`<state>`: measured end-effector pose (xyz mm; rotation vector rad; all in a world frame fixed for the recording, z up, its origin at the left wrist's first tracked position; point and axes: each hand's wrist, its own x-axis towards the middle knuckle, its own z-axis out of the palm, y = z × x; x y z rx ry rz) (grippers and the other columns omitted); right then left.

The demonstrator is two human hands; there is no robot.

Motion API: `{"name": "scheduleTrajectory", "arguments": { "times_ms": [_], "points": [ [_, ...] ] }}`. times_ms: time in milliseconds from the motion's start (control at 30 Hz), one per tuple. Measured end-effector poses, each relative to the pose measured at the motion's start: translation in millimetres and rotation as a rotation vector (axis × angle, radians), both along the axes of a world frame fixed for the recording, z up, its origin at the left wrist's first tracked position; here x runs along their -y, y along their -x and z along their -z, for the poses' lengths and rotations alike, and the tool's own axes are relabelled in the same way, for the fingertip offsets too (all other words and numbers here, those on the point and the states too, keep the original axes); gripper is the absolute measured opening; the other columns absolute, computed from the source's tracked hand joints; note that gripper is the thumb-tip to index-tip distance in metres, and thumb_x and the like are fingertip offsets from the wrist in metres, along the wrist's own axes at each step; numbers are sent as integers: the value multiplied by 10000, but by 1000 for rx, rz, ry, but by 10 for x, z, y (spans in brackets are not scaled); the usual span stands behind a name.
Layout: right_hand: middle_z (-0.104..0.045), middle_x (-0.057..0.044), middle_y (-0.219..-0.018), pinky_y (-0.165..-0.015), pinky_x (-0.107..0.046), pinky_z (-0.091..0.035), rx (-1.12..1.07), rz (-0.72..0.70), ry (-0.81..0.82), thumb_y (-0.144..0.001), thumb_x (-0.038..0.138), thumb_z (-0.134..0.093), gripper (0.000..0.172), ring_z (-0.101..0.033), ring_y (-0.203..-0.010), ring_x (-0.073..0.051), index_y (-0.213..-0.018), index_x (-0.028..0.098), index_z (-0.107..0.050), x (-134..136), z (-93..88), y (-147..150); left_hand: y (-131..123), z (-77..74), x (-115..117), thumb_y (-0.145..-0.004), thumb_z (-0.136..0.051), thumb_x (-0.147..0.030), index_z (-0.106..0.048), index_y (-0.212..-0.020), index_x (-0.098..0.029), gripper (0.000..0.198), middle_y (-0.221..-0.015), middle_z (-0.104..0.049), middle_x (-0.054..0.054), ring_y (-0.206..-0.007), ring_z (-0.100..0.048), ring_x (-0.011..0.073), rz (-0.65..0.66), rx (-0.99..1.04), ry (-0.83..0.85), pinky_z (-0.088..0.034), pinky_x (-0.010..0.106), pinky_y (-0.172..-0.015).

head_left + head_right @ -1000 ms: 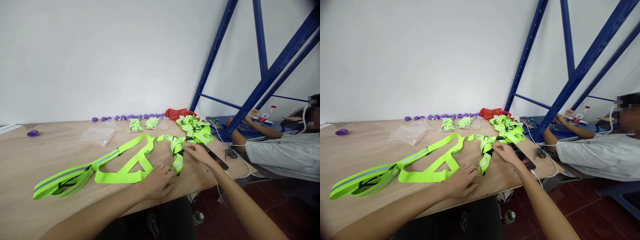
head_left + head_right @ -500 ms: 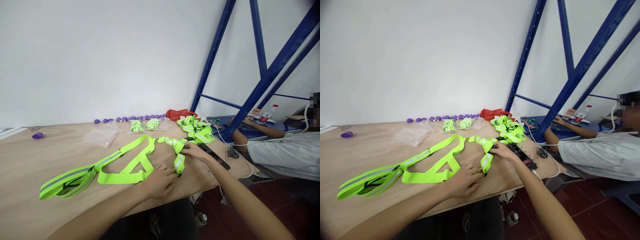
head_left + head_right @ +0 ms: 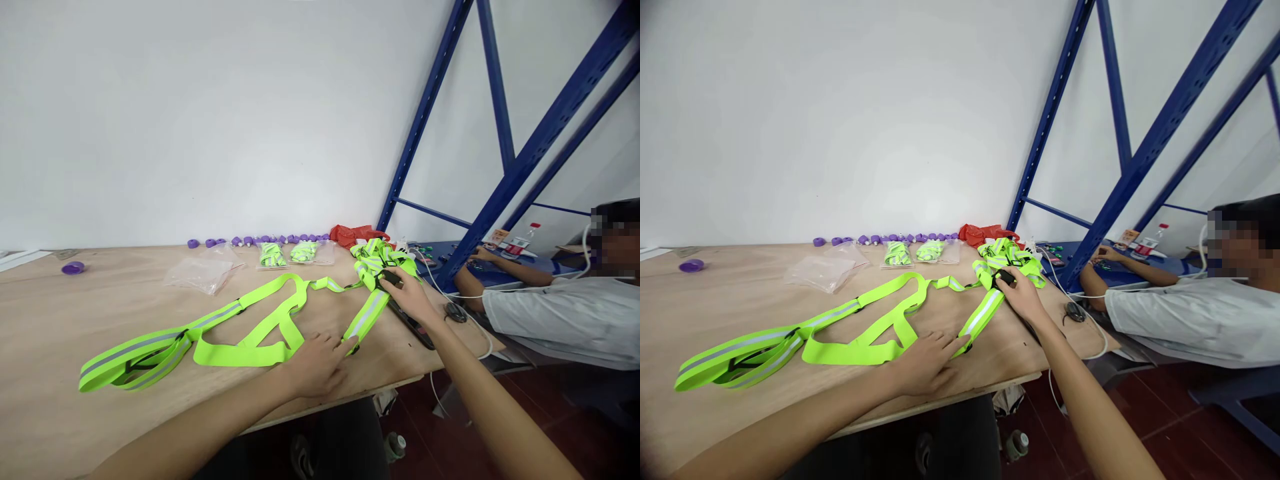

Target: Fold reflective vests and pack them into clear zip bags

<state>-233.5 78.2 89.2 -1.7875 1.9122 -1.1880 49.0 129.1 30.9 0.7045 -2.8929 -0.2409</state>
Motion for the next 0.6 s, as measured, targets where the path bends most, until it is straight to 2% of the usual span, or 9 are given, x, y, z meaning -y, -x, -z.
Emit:
{"name": "scheduleTrajectory", "arguments": {
  "times_ms": [67, 100, 167, 233, 267, 367, 467, 600],
  "points": [
    [-665, -73, -1135, -780, -228, -488, -56, 1, 60, -833, 444, -555, 434, -621, -953, -158, -1162, 170, -626, -62, 38, -65, 62, 4, 12, -919, -486, -444, -221, -1536, -218, 709, -1276, -581, 165, -1115, -581, 333, -26, 9, 7, -494, 459, -901],
    [-666, -72, -1144, -819, -244, -504, -105, -3, 89, -854, 433, -540, 421, -632, -976, -163, -1180, 182, -628, -99, 62, -98, 105, -4, 34, -911, -496, -476, -294, -1507, -227, 677, -1265, -589, 164, -1102, -590, 340, -37, 4, -9, -496, 470, -895],
    [-656, -65, -1184, -931, -276, -512, -227, -21, 153, -889, 401, -514, 399, -634, -1060, -172, -1220, 211, -632, -186, 116, -173, 211, -54, 120, -918, -467, -517, -507, -1327, -217, 509, -1172, -639, 146, -1029, -625, 324, -99, -77, -107, -503, 459, -869],
    [-639, -62, -1219, -991, -283, -506, -344, -43, 218, -924, 382, -482, 390, -621, -1125, -172, -1253, 240, -637, -284, 176, -263, 333, -148, 256, -936, -422, -527, -572, -1143, -190, 423, -1000, -682, 111, -898, -652, 263, -239, -293, -279, -511, 396, -814],
    [-636, -64, -1215, -980, -274, -515, -394, -52, 248, -938, 375, -468, 386, -623, -1120, -167, -1258, 251, -643, -332, 207, -311, 395, -204, 334, -934, -431, -529, -551, -1127, -184, 413, -925, -684, 86, -832, -650, 228, -333, -439, -370, -509, 355, -779],
    [-639, -77, -1157, -918, -233, -539, -503, -56, 343, -959, 336, -443, 379, -637, -1059, -142, -1258, 260, -664, -454, 304, -432, 555, -332, 556, -844, -613, -488, -447, -1244, -197, 522, -927, -675, 37, -781, -635, 164, -509, -786, -554, -490, 272, -735],
    [-643, -83, -1105, -895, -211, -549, -543, -62, 451, -966, 294, -443, 363, -643, -1018, -119, -1228, 249, -690, -530, 405, -463, 636, -314, 702, -796, -658, -369, -478, -1246, -222, 506, -893, -656, 2, -652, -581, 111, -486, -839, -674, -455, 223, -651],
    [-634, -87, -1081, -846, -204, -571, -519, -40, 541, -944, 220, -449, 340, -644, -973, -106, -1110, 249, -744, -604, 537, -382, 628, -118, 815, -742, -664, -234, -598, -1058, -198, 325, -635, -564, -46, -530, -496, 89, -449, -783, -727, -410, 195, -572]
  ]
}}
